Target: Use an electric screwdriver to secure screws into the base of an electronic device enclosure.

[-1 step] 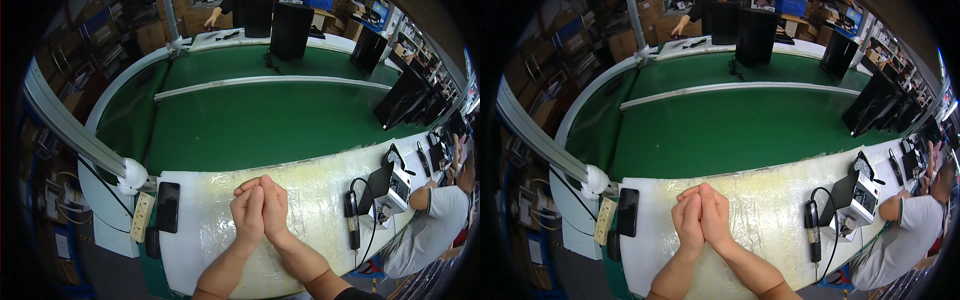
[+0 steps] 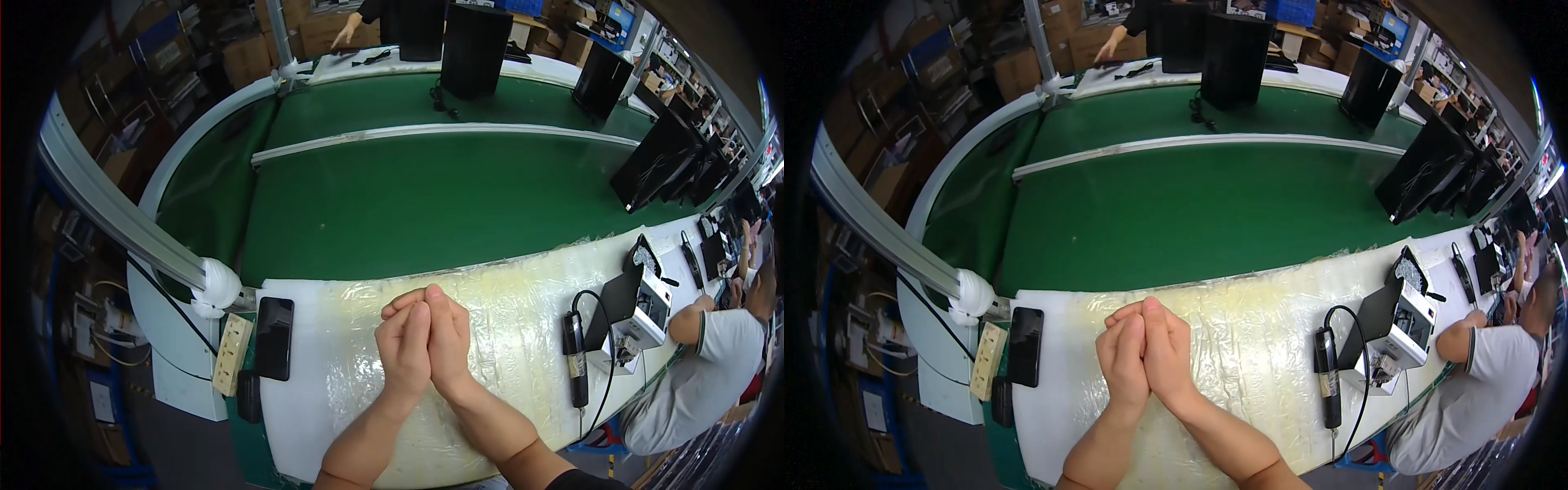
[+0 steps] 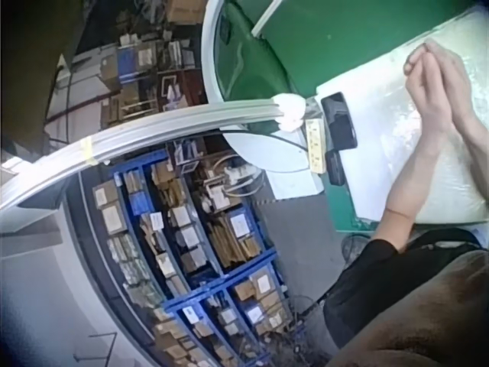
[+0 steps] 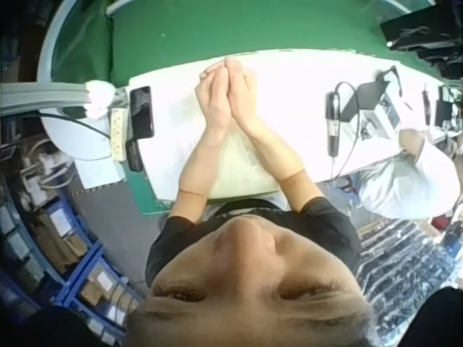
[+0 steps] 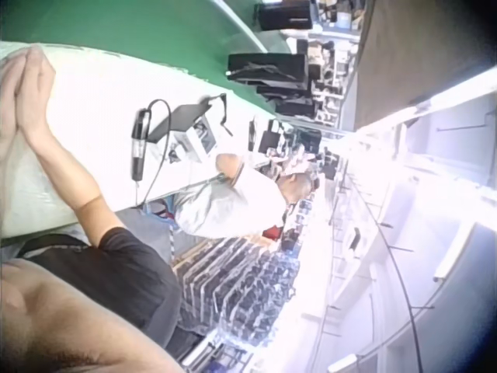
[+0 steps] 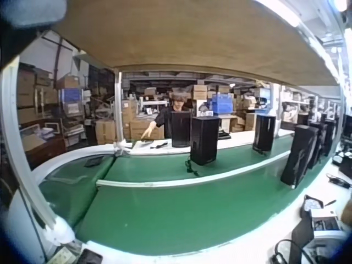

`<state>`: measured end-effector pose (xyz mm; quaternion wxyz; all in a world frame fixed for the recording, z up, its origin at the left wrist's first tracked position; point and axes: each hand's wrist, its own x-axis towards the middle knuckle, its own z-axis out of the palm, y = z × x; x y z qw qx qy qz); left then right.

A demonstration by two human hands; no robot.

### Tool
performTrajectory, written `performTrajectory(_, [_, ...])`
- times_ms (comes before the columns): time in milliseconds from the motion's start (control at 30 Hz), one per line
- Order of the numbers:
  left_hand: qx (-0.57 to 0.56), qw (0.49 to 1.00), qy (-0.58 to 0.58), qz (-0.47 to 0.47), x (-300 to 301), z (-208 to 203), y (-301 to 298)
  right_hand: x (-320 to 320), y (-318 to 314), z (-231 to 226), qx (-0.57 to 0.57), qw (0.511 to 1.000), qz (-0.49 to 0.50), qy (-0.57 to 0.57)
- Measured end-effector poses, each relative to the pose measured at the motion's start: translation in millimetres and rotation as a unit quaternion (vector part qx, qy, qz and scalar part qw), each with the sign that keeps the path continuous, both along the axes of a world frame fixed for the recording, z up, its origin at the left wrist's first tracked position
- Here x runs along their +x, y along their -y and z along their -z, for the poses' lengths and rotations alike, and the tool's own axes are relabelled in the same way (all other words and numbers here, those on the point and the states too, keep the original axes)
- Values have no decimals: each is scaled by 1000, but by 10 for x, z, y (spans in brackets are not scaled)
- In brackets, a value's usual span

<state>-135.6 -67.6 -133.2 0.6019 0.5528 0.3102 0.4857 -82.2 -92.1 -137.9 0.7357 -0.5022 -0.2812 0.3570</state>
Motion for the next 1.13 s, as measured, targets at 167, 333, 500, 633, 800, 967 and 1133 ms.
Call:
performTrajectory(167, [-46, 994, 60, 81, -161, -16, -146, 123, -46, -4, 20, 997, 41, 57])
performTrajectory(333, [-41, 992, 122, 5, -311, -161, -304, 546, 35, 9, 78, 984, 160, 10])
performTrajectory(500, [33, 998, 55, 15, -112, 155, -118, 83, -11, -22, 28, 996, 79, 29])
performTrajectory(633, [-51, 998, 33, 11, -41, 59, -6, -77, 40, -24, -11, 1000, 7, 13])
performTrajectory(800, [3, 998, 47, 33, -47, 44, -86, 14, -9, -5, 11, 999, 20, 35])
performTrajectory(967, [-49, 987, 155, -17, -380, -113, -367, 548, 57, 6, 71, 985, 160, 4])
performTrajectory(1133, [-5, 988, 154, -9, -285, 58, -340, 290, 3, 94, 60, 977, 185, 91])
